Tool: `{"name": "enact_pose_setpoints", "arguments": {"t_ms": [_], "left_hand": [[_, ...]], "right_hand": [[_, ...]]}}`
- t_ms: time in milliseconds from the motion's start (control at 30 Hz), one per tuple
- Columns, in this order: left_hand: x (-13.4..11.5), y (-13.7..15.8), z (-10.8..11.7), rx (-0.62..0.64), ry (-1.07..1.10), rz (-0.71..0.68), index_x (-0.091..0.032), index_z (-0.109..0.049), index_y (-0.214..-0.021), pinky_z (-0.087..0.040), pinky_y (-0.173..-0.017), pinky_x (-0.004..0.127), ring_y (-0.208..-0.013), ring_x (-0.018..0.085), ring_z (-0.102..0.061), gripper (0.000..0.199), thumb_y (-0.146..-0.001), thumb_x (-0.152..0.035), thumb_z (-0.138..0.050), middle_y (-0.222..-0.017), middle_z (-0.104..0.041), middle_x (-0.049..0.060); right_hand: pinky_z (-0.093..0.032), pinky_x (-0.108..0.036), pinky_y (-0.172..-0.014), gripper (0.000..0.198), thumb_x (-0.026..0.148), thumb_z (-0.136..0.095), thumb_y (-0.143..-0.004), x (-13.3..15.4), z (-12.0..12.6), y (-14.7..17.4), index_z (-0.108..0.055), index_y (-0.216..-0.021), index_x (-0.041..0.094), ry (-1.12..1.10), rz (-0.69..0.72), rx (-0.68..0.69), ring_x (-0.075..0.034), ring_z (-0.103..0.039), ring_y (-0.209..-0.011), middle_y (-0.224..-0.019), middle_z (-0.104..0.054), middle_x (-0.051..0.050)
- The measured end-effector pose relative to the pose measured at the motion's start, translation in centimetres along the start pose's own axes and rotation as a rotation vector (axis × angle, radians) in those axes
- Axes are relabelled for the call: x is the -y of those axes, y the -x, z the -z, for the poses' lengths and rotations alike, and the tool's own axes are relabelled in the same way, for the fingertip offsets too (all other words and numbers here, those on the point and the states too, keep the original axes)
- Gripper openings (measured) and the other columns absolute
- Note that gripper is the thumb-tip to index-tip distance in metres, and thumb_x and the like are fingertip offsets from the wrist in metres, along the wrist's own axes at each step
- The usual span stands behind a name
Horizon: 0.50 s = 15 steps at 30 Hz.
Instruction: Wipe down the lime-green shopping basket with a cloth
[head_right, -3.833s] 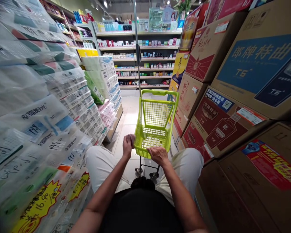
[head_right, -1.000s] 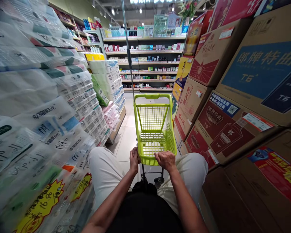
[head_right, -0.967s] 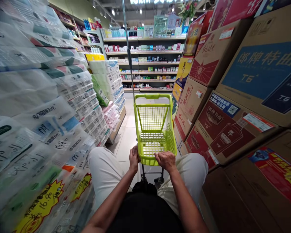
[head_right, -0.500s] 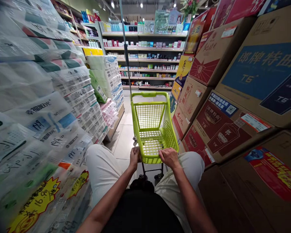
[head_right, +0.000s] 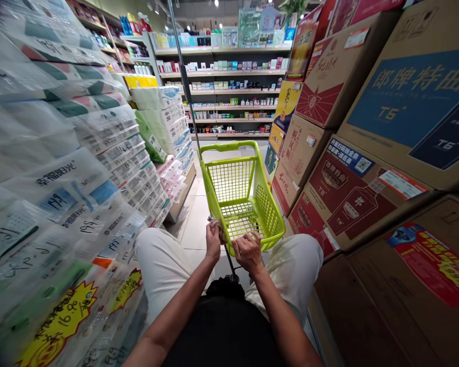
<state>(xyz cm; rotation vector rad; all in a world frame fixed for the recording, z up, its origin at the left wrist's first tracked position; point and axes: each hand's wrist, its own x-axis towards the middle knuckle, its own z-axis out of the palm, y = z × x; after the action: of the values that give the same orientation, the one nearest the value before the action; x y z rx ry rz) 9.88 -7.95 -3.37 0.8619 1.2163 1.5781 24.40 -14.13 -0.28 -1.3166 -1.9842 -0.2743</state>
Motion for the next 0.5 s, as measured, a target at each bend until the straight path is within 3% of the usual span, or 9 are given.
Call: {"name": "enact_pose_setpoints", "arguments": {"t_ms": [133,233,333,500], "left_hand": [[-1.3,-0.9,-1.4,-0.025,-0.018,-0.100,-0.023,-0.057,-0.125,-0.048,-0.110,0.034,-0.128,0.021,-0.062,0.042,-0.096,-0.052,-0.064,-0.133,-0.064,0.013],[0.4,0.0,-1.1,-0.043,0.018,-0.045,-0.023,-0.060,-0.118,-0.045,-0.114,0.035,-0.136,0.023,-0.057,0.043,-0.092,-0.057,-0.067,-0.139,-0.061,0.012],[1.3,0.2,-0.6,0.016,0.129,0.019,-0.025,-0.059,-0.118,-0.047,-0.111,0.037,-0.132,0.023,-0.060,0.048,-0.089,-0.061,-0.069,-0.135,-0.065,0.011],[-1.6,-2.7,-1.1,0.029,0.184,-0.148,-0.025,-0.061,-0.118,-0.048,-0.110,0.034,-0.126,0.021,-0.063,0.040,-0.090,-0.052,-0.072,-0.127,-0.069,0.008]], "right_hand": [[-0.023,-0.040,-0.111,0.034,0.025,-0.046,-0.105,-0.4,0.1,0.1,-0.063,-0.075,0.022,-0.028,-0.004,0.002,-0.016,-0.061,-0.083,-0.068,-0.069,0.002],[-0.024,-0.040,-0.110,0.034,0.024,-0.046,-0.104,-0.3,0.0,0.1,-0.062,-0.074,0.022,-0.042,0.009,-0.037,-0.016,-0.060,-0.082,-0.067,-0.068,0.002],[-0.026,-0.040,-0.109,0.033,0.024,-0.048,-0.104,-0.2,-0.1,0.1,-0.060,-0.074,0.022,-0.054,0.034,-0.090,-0.016,-0.060,-0.081,-0.065,-0.066,0.002],[-0.027,-0.041,-0.109,0.029,0.025,-0.050,-0.103,0.1,-0.4,0.2,-0.058,-0.076,0.022,-0.062,0.027,-0.081,-0.017,-0.060,-0.082,-0.066,-0.066,0.002]]}}
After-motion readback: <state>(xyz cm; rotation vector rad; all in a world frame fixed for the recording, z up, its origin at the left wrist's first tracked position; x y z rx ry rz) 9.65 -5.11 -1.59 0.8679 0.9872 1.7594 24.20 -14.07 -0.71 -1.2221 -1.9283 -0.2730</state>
